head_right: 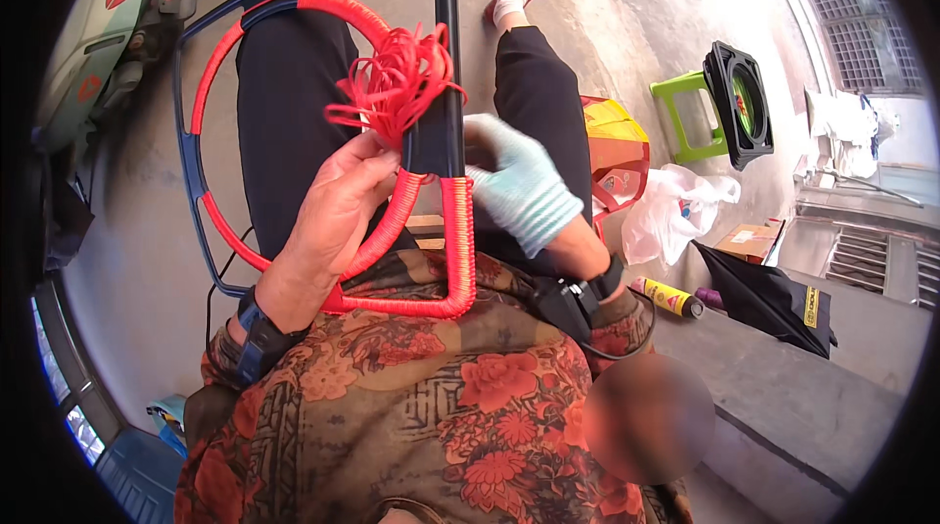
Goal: The person is weaving red cord around a black circular frame, likely a furniture component or decoration.
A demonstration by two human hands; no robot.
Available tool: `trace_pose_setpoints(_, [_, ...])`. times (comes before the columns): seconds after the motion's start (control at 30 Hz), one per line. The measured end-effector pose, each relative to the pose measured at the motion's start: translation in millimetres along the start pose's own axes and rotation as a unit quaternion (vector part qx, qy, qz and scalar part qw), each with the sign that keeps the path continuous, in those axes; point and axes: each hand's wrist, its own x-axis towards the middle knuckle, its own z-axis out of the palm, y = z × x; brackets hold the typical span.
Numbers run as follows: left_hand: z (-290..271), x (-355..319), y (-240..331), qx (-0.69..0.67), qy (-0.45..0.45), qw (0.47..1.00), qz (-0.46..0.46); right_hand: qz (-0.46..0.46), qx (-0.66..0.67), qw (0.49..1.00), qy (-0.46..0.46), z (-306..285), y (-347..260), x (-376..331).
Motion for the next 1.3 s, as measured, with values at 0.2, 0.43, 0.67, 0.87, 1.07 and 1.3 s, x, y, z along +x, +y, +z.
trace_pose_setpoints(0.2, [-6,-4,4,0.008,-0.029,0.999,-0.029,0.095,0.092,0.985,-0.107,1,14,1])
trace_pose_setpoints(0.43, [-5,-12,6,0.032,-0.027,0.999,-0.024,-0.133,0.170,0.973,0.077,-52,-1,-26])
trace_pose_setpoints(0.67, [-11,-10,8,0.077,-0.038,0.995,-0.058,-0.101,0.500,0.860,-0.006,-109,12,-59])
trace_pose_setpoints(0.87, [-6,-10,5,0.079,-0.019,0.996,-0.040,-0.051,0.451,0.891,0.016,-160,40,-64])
trace_pose_setpoints(1.07, [-4,-11,5,0.069,-0.023,0.997,-0.019,0.043,0.144,0.988,0.028,-52,6,-24])
trace_pose_setpoints(1.3, [-4,-14,7,0.054,-0.028,0.998,0.023,0.106,-0.099,0.988,-0.056,-54,-13,-30])
